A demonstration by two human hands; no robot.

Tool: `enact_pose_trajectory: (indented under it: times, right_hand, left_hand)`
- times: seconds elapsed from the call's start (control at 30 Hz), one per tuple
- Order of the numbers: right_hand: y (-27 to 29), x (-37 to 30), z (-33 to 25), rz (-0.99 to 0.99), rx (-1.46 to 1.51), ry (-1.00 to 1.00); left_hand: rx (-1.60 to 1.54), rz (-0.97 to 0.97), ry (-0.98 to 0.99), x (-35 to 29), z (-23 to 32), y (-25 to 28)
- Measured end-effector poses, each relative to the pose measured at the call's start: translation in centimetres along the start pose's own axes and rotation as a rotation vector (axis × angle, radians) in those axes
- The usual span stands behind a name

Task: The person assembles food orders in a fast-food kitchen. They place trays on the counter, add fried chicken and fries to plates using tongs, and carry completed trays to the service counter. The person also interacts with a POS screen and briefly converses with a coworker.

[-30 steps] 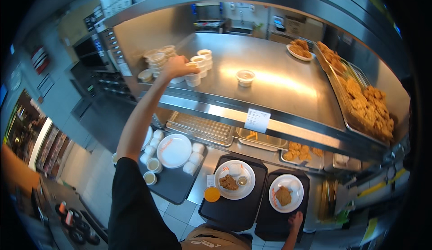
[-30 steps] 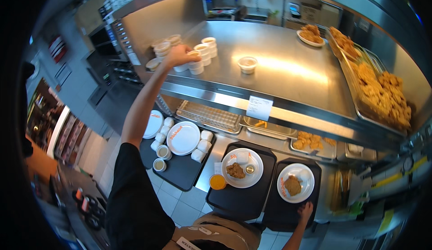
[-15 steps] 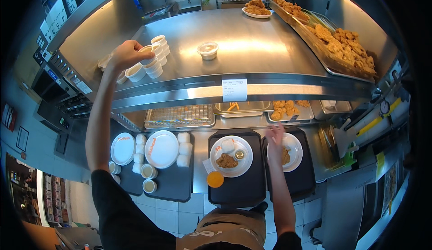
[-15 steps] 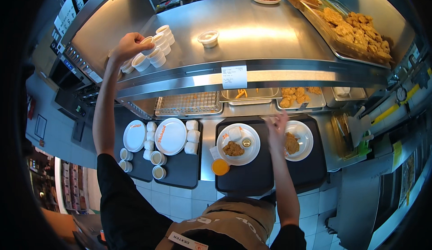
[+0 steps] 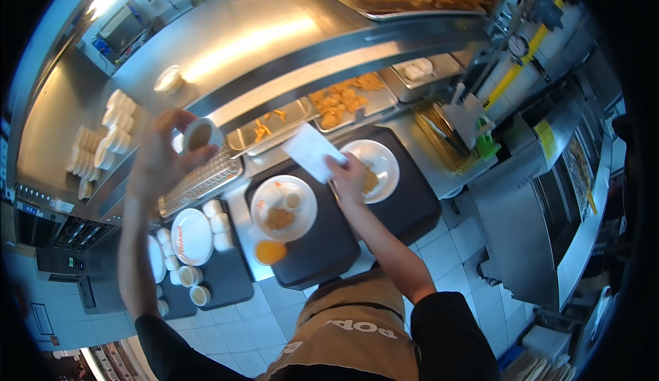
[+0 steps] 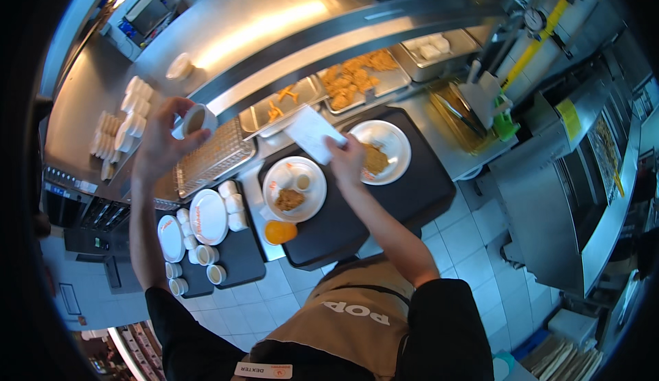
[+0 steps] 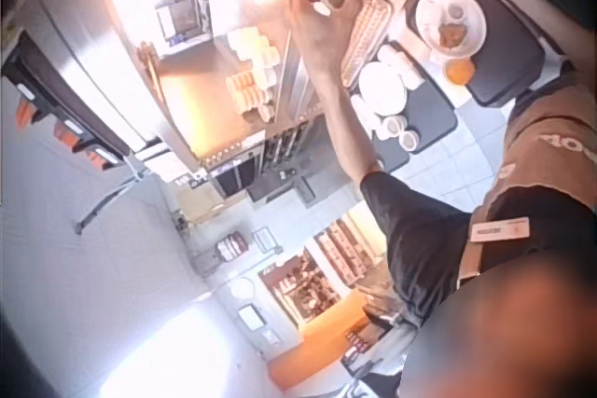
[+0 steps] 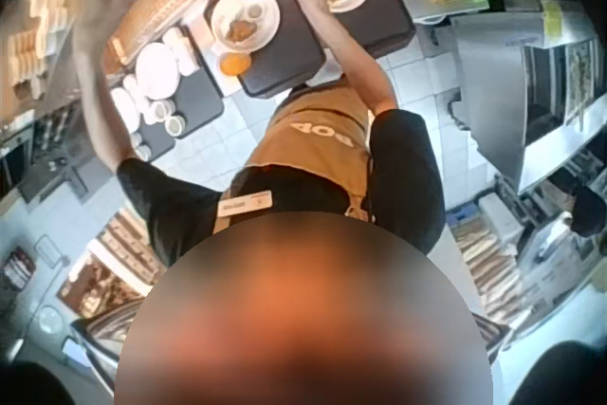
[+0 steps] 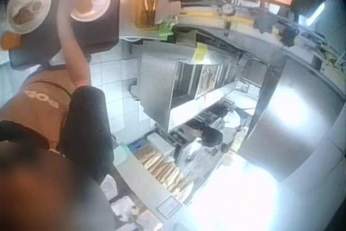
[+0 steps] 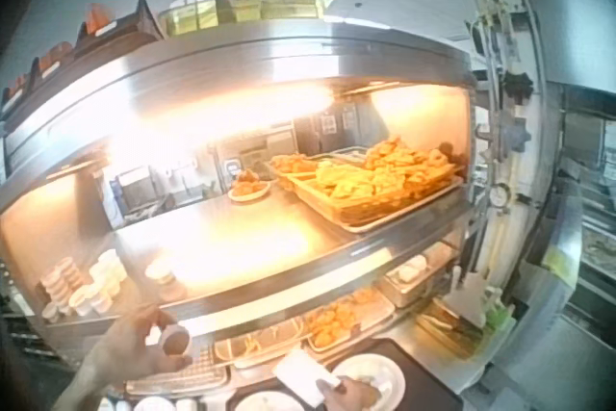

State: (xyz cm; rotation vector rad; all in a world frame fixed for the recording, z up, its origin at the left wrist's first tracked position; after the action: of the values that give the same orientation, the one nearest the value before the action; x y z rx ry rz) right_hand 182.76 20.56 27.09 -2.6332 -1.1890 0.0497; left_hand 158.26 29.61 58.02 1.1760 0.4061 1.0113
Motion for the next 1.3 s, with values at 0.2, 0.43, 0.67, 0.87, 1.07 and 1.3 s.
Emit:
enact_pose_trajectory:
  times: [0.2,0.43,0.67,0.87,1.07,1.3]
  right_hand:
    - [28.1,-2.9,5.9,0.237,-0.774,-0.096]
    - [33.0,-0.8,7.6,-0.061,-1.029,-0.166]
    - [34.2,0.2,6.7,-0.184,-0.928,-0.161]
    - [37.9,1.2,1.5,-0.385,-1.143,0.066]
    - [40.7,7.0,4.0,-0.444,-0.907,-0.060]
    - [40.0,7.5,7.8,-0.758,-1.049,-0.044]
  left_hand:
    - [-0.087,-0.021,-0.110,-1.5,10.3,-20.3]
    - [-0.107,-0.200,0.039,-2.9,20.2,-44.1]
    - [0.154,-0.381,-0.031,-1.7,21.8,-54.1]
    - [-0.046,-0.135,0.047,-4.8,19.9,-52.1]
    - [-0.722,-0.177,1.303,-21.2,19.3,-49.2]
    - [-2.174,0.296,1.398,-26.6,18.9,-56.1]
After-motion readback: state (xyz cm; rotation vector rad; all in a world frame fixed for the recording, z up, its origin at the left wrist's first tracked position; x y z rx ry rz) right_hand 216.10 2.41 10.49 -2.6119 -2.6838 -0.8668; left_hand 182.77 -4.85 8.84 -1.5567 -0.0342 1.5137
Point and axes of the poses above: each hand's wrist, its own x-axis towards the middle knuckle, its own y-axis out of the back of the hand, z = x × y, the point moved 1 cm from there along x, towards the middle knuckle, and after that the axes turned 7 degrees about y, right-handed, at the moved point
